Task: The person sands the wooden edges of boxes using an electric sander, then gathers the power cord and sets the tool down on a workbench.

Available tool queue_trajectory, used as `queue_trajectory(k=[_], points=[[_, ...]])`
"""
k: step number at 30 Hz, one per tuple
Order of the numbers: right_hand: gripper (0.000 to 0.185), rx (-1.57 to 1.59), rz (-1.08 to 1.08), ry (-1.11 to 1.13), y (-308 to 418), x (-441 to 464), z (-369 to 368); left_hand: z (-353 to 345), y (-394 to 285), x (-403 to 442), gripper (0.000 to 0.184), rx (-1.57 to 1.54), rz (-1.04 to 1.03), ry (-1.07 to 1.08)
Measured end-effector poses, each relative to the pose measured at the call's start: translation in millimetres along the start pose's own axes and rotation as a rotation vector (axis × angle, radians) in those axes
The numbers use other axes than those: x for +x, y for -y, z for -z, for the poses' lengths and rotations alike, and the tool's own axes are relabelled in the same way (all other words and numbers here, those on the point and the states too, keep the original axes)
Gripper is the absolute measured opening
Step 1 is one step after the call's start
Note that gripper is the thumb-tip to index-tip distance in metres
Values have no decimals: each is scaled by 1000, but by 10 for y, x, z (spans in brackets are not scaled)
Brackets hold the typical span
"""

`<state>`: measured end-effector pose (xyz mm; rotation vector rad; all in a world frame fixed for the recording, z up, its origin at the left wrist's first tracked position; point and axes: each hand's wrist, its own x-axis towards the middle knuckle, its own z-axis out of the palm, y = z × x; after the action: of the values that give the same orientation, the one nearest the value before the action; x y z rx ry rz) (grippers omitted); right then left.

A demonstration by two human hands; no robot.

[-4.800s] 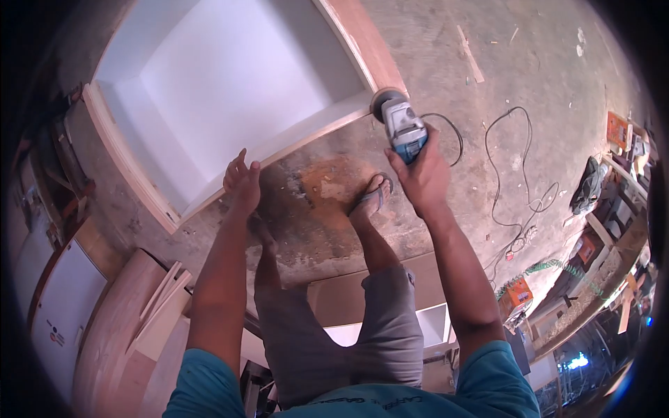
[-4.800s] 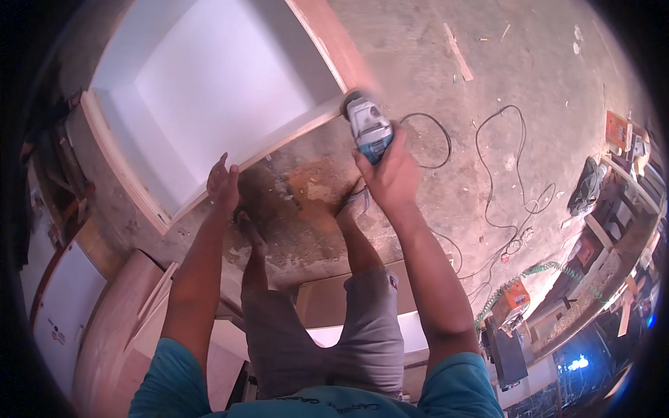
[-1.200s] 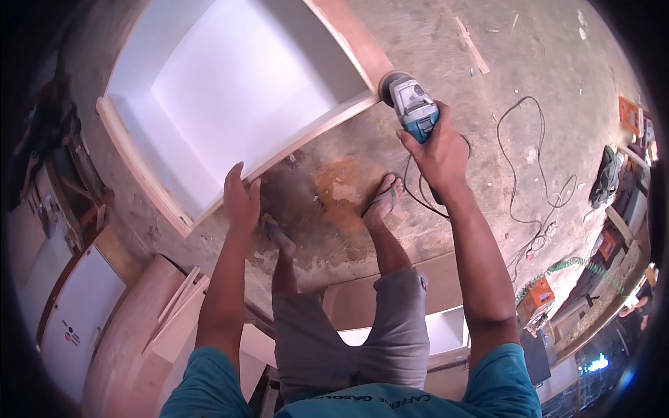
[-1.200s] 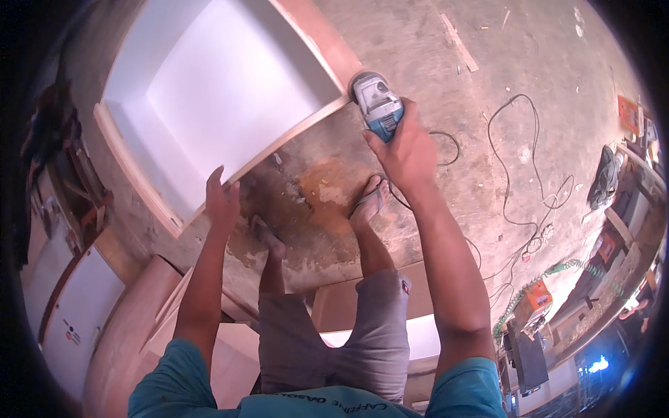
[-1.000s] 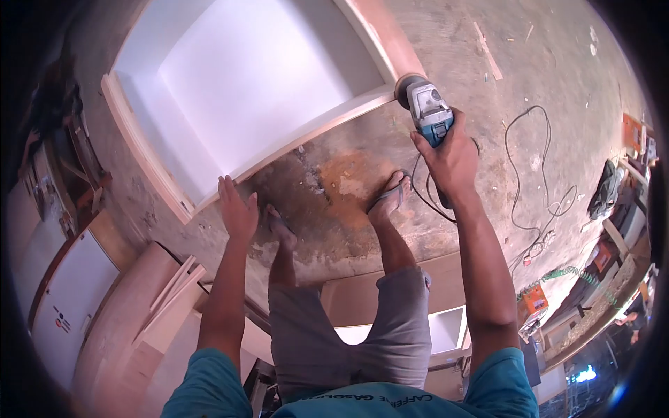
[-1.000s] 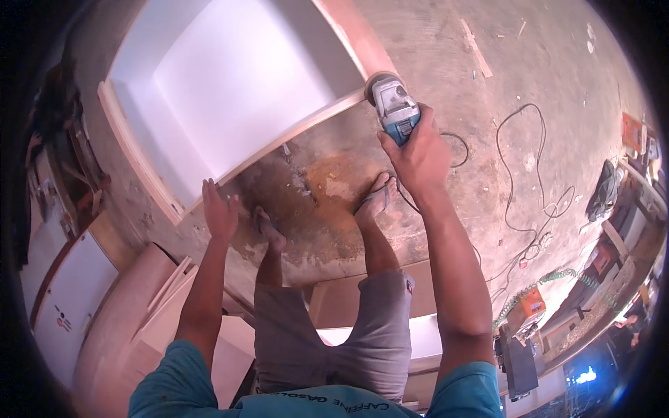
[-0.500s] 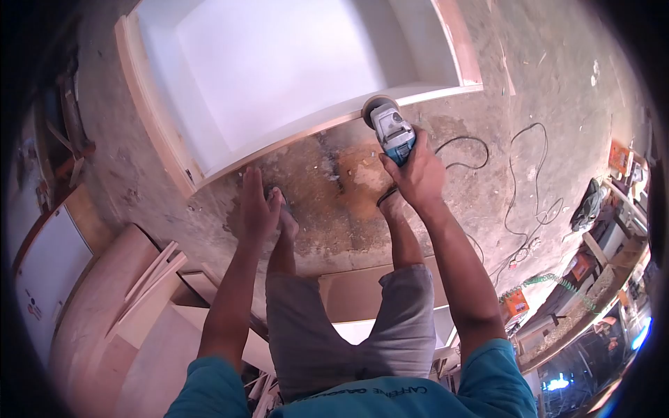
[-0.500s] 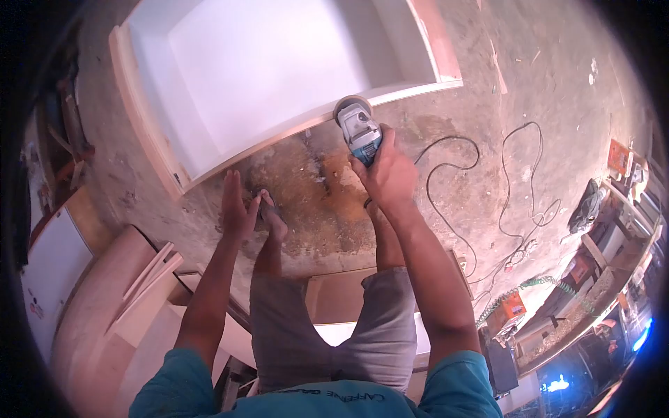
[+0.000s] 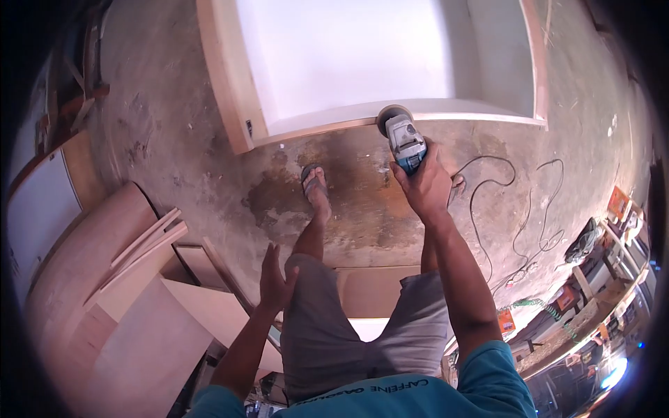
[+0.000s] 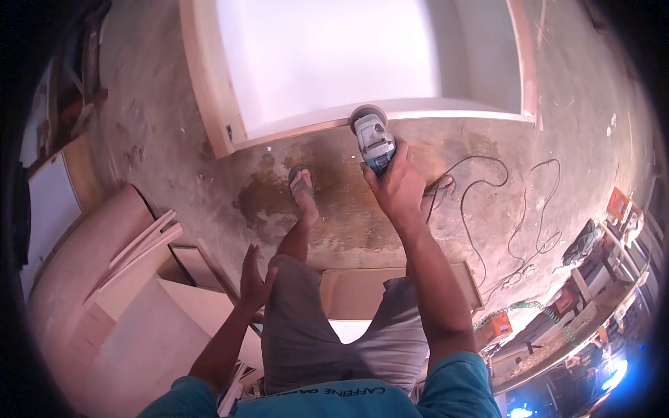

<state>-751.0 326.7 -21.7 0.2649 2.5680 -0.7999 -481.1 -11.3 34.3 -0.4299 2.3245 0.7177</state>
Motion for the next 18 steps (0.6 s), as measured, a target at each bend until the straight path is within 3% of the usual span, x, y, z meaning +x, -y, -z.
queue_trajectory(k=[5, 8, 18], points=[[74, -28, 3, -16, 409, -107, -398, -10, 170, -190, 76, -118, -4, -42], [73, -33, 120, -69, 589, -180, -615, -8, 166, -176, 76, -206, 3, -64], [74, -35, 70, 54, 1445, -331, -1215, -128, 311, -130, 78, -215, 32, -124]])
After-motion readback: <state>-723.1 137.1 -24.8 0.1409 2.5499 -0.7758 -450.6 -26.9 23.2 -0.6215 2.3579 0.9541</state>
